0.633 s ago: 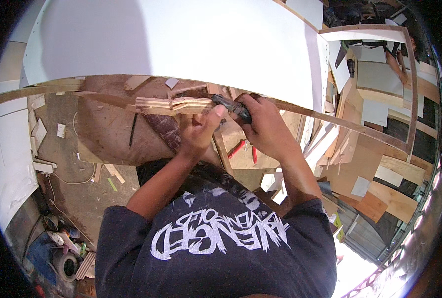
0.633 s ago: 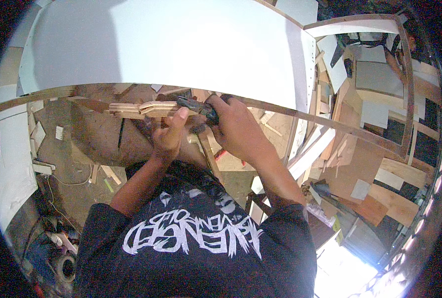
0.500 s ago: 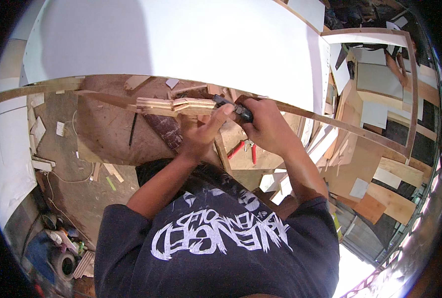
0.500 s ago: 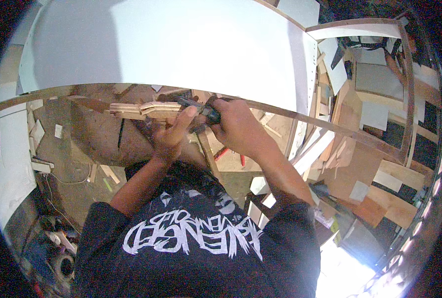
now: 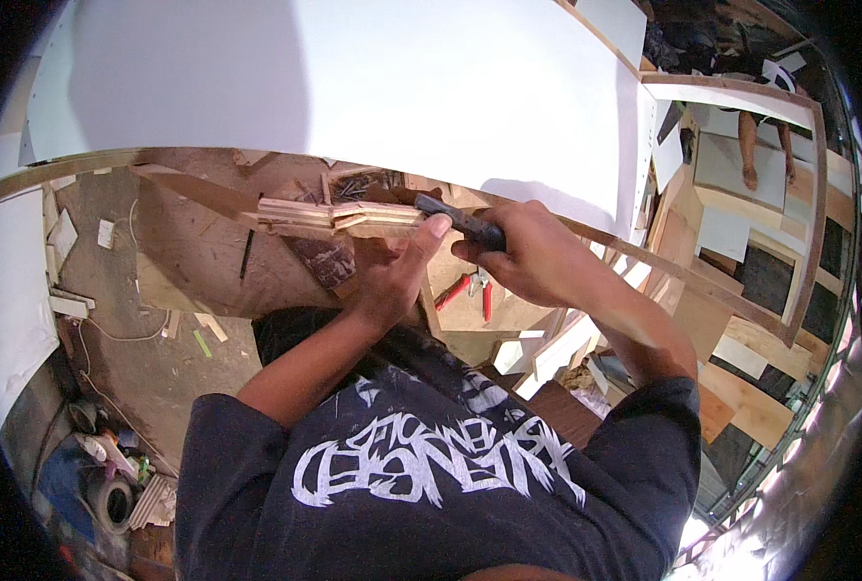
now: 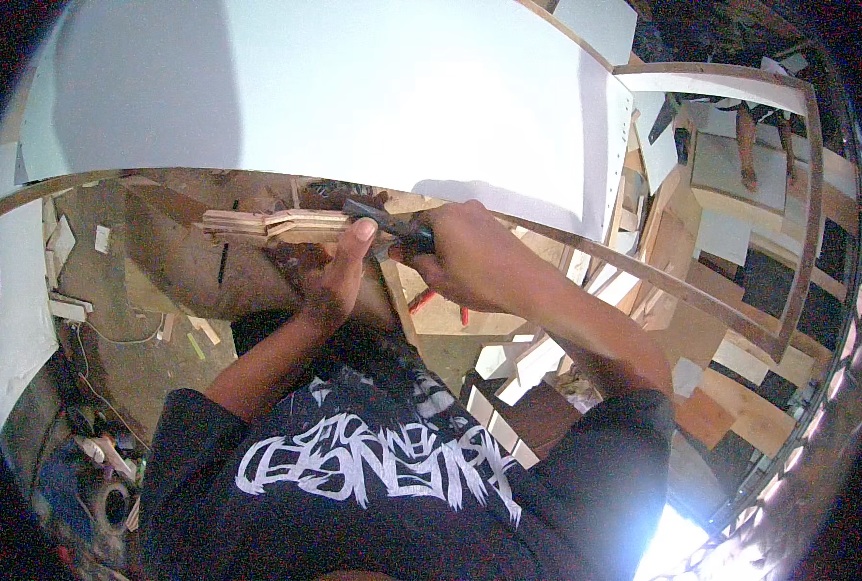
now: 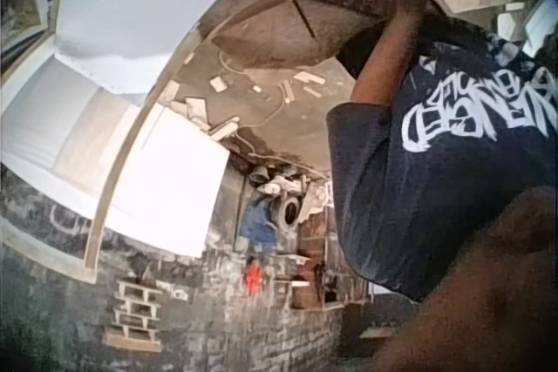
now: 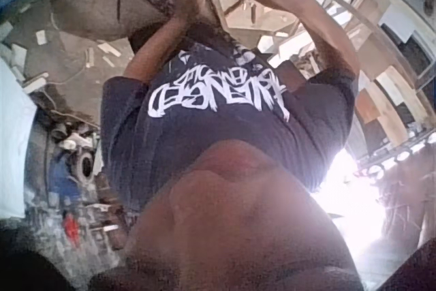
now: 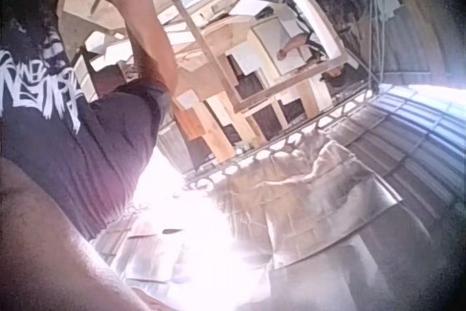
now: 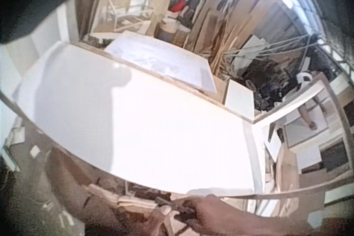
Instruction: The person assembles wooden furniture by hammering nails into boards, using pliers to pull out or adjust fasteners, and joining panels together.
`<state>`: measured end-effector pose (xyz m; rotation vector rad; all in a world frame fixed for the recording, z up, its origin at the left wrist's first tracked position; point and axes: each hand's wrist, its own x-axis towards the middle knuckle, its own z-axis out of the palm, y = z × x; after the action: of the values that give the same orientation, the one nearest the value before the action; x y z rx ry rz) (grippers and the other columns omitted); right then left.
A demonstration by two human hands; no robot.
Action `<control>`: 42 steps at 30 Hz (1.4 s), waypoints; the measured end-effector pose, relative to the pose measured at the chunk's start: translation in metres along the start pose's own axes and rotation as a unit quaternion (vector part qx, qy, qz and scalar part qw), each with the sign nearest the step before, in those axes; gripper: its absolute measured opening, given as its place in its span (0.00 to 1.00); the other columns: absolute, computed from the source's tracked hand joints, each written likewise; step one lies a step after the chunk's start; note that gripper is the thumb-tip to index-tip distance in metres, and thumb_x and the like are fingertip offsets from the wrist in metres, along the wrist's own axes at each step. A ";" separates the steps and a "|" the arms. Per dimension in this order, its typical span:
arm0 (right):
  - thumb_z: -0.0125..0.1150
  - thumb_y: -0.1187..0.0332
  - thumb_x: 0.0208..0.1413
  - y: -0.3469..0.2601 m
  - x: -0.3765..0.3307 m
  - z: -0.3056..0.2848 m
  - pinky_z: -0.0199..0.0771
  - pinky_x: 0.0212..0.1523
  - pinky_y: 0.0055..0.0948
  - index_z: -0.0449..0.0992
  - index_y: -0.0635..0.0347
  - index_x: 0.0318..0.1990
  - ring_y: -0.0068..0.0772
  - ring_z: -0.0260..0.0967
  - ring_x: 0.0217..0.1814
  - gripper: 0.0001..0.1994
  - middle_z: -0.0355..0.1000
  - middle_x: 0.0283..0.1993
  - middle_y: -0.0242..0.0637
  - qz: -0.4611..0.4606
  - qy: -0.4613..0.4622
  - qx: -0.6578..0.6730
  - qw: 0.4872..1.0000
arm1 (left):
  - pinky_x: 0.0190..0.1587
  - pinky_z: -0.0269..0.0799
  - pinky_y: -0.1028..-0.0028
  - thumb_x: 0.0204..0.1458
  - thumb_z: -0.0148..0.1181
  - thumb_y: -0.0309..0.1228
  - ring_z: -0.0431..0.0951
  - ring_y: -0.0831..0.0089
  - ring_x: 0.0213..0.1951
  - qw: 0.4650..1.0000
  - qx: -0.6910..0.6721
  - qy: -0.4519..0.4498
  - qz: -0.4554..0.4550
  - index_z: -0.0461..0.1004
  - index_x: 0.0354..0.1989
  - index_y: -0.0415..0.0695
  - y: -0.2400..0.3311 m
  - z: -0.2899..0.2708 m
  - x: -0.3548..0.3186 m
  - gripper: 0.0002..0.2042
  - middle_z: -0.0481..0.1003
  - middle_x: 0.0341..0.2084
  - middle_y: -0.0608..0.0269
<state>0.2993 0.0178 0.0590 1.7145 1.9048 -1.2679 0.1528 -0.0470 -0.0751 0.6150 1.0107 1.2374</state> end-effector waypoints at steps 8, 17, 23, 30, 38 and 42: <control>0.62 0.54 0.63 -0.008 0.000 -0.021 0.67 0.28 0.45 0.77 0.69 0.39 0.48 0.68 0.22 0.20 0.69 0.22 0.51 0.075 -0.142 0.009 0.987 | 0.39 0.74 0.72 0.58 0.67 0.29 0.78 0.75 0.35 0.999 0.007 -0.018 -0.026 0.76 0.41 0.38 0.007 0.000 -0.004 0.09 0.79 0.34 0.64; 0.64 0.59 0.63 -0.024 -0.004 -0.028 0.69 0.33 0.46 0.78 0.69 0.40 0.52 0.71 0.28 0.17 0.72 0.25 0.53 0.054 -0.119 -0.054 0.990 | 0.41 0.74 0.72 0.58 0.66 0.28 0.78 0.78 0.36 1.000 -0.008 -0.016 0.018 0.77 0.37 0.38 0.000 0.000 -0.005 0.07 0.79 0.33 0.65; 0.63 0.59 0.63 -0.034 -0.020 -0.041 0.66 0.33 0.44 0.75 0.69 0.48 0.48 0.70 0.29 0.18 0.73 0.27 0.51 0.049 -0.111 -0.097 0.988 | 0.45 0.75 0.70 0.59 0.67 0.32 0.79 0.75 0.40 0.991 0.089 -0.100 -0.003 0.78 0.43 0.37 -0.002 -0.017 -0.008 0.11 0.80 0.38 0.61; 0.58 0.58 0.57 -0.056 -0.009 -0.060 0.72 0.30 0.38 0.74 0.63 0.30 0.38 0.71 0.28 0.15 0.70 0.25 0.42 0.131 -0.193 0.021 0.972 | 0.48 0.74 0.68 0.60 0.66 0.39 0.80 0.70 0.44 0.986 0.062 -0.151 -0.040 0.77 0.46 0.36 0.004 -0.033 0.003 0.17 0.80 0.40 0.59; 0.61 0.64 0.58 -0.090 -0.010 -0.058 0.54 0.17 0.25 0.70 0.58 0.26 0.20 0.52 0.18 0.12 0.60 0.24 0.27 0.275 -0.185 0.216 0.918 | 0.70 0.53 0.62 0.71 0.36 0.53 0.62 0.63 0.66 0.938 0.021 -0.345 -0.025 0.63 0.65 0.34 -0.007 -0.069 0.030 0.31 0.66 0.62 0.50; 0.57 0.65 0.58 -0.117 -0.012 -0.049 0.50 0.16 0.27 0.69 0.59 0.26 0.21 0.48 0.19 0.11 0.57 0.23 0.27 0.299 -0.145 0.198 0.922 | 0.76 0.43 0.64 0.70 0.26 0.59 0.53 0.60 0.74 0.930 0.092 -0.332 -0.126 0.59 0.69 0.33 -0.024 -0.073 0.039 0.38 0.61 0.69 0.47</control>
<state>0.2127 0.0570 0.1438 1.9416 0.8864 -1.5862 0.1003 -0.0257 -0.1396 0.9397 0.6039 0.6307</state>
